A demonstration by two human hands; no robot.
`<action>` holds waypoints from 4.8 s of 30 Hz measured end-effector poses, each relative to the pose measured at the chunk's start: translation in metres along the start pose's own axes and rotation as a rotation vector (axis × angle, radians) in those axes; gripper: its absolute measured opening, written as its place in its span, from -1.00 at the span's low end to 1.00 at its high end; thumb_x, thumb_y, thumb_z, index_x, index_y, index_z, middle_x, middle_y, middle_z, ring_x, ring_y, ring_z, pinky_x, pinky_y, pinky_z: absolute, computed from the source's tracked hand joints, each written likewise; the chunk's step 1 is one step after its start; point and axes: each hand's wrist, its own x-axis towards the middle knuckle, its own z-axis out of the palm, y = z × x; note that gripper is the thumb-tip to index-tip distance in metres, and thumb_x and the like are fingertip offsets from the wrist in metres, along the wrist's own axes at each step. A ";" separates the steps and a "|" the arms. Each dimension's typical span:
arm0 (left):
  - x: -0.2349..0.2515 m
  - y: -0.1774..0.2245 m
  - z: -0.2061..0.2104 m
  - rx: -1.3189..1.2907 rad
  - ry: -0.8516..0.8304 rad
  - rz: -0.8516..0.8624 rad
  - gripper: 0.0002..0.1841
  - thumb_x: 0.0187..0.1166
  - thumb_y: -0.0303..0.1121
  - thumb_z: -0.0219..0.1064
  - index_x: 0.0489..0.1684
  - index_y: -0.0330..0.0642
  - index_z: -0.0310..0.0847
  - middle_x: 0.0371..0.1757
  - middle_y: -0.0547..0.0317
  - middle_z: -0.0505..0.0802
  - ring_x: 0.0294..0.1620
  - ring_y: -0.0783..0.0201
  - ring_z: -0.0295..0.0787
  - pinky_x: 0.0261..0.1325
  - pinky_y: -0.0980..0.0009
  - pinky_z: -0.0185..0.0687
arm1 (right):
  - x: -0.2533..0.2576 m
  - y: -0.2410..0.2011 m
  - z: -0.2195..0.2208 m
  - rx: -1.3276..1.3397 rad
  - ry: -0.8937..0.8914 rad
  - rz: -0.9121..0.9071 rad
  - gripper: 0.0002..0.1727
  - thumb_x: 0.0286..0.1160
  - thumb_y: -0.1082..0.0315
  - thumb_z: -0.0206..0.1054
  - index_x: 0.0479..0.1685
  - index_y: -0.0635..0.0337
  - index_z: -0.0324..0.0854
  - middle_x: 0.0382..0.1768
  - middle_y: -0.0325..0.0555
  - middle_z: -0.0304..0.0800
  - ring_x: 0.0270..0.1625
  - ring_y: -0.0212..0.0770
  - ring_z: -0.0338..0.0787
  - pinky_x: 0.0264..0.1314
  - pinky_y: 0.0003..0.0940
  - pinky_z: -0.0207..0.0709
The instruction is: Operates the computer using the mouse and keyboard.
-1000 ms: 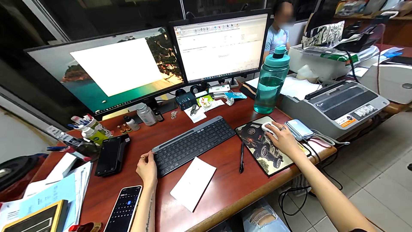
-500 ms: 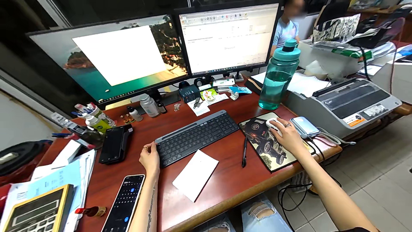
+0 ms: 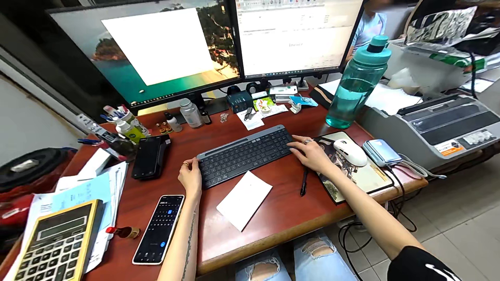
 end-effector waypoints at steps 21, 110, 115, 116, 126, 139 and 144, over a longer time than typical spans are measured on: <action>0.000 -0.002 0.001 0.031 0.005 0.016 -0.70 0.80 -0.27 0.18 0.06 -0.30 0.77 0.02 -0.09 0.88 0.13 0.13 0.78 0.28 0.05 0.53 | 0.047 -0.020 0.036 -0.007 -0.099 -0.013 -0.55 0.82 0.07 0.09 0.42 0.06 0.72 0.54 0.20 0.60 0.64 0.24 0.51 0.71 0.20 0.26; -0.001 -0.003 0.002 0.062 0.019 0.053 -0.66 0.79 -0.22 0.20 0.07 -0.33 0.77 0.05 -0.18 0.86 0.16 0.01 0.74 0.28 -0.08 0.47 | 0.034 -0.001 0.003 0.017 -0.356 0.113 -0.48 0.85 -0.02 -0.05 0.24 -0.08 0.86 0.68 -0.11 0.50 0.85 0.11 0.20 0.87 0.30 -0.31; -0.001 -0.004 0.001 0.048 0.010 0.065 -0.66 0.80 -0.25 0.17 0.11 -0.36 0.76 0.13 -0.21 0.85 0.24 -0.02 0.74 0.36 -0.09 0.48 | 0.034 0.000 0.004 0.032 -0.345 0.123 -0.49 0.84 -0.01 -0.01 0.17 -0.03 0.89 0.64 -0.11 0.56 0.83 0.12 0.23 0.86 0.33 -0.28; 0.000 -0.004 0.001 0.048 0.011 0.065 -0.66 0.79 -0.24 0.17 0.11 -0.36 0.75 0.12 -0.20 0.85 0.23 -0.01 0.74 0.35 -0.09 0.48 | 0.034 0.000 0.005 0.026 -0.335 0.119 -0.49 0.84 -0.01 -0.01 0.17 -0.06 0.89 0.63 -0.11 0.57 0.83 0.12 0.24 0.86 0.33 -0.26; -0.001 -0.003 -0.002 0.054 -0.003 0.077 -0.68 0.76 -0.26 0.22 0.10 -0.35 0.76 0.08 -0.16 0.85 0.15 0.07 0.76 0.30 -0.01 0.53 | 0.029 -0.002 0.013 0.016 -0.122 0.018 -0.60 0.77 0.17 0.12 0.08 0.10 0.90 0.48 0.02 0.72 0.64 0.22 0.53 0.75 0.37 0.11; 0.003 -0.004 0.002 -0.023 -0.026 0.061 -0.69 0.78 -0.20 0.22 0.14 -0.26 0.70 -0.09 0.00 0.84 -0.17 0.27 0.71 0.04 0.17 0.55 | 0.056 -0.008 0.036 0.018 -0.182 0.059 -0.53 0.86 0.19 0.00 0.48 0.19 0.66 0.61 0.33 0.49 0.72 0.33 0.39 0.82 0.39 -0.09; 0.000 0.000 0.001 0.005 -0.029 0.088 -0.66 0.77 -0.23 0.21 0.15 -0.35 0.73 0.07 -0.14 0.87 0.12 0.10 0.78 0.28 0.02 0.55 | 0.061 -0.018 0.047 -0.057 -0.134 0.059 -0.56 0.83 0.11 0.08 0.45 0.07 0.69 0.61 0.24 0.51 0.74 0.32 0.35 0.79 0.47 -0.12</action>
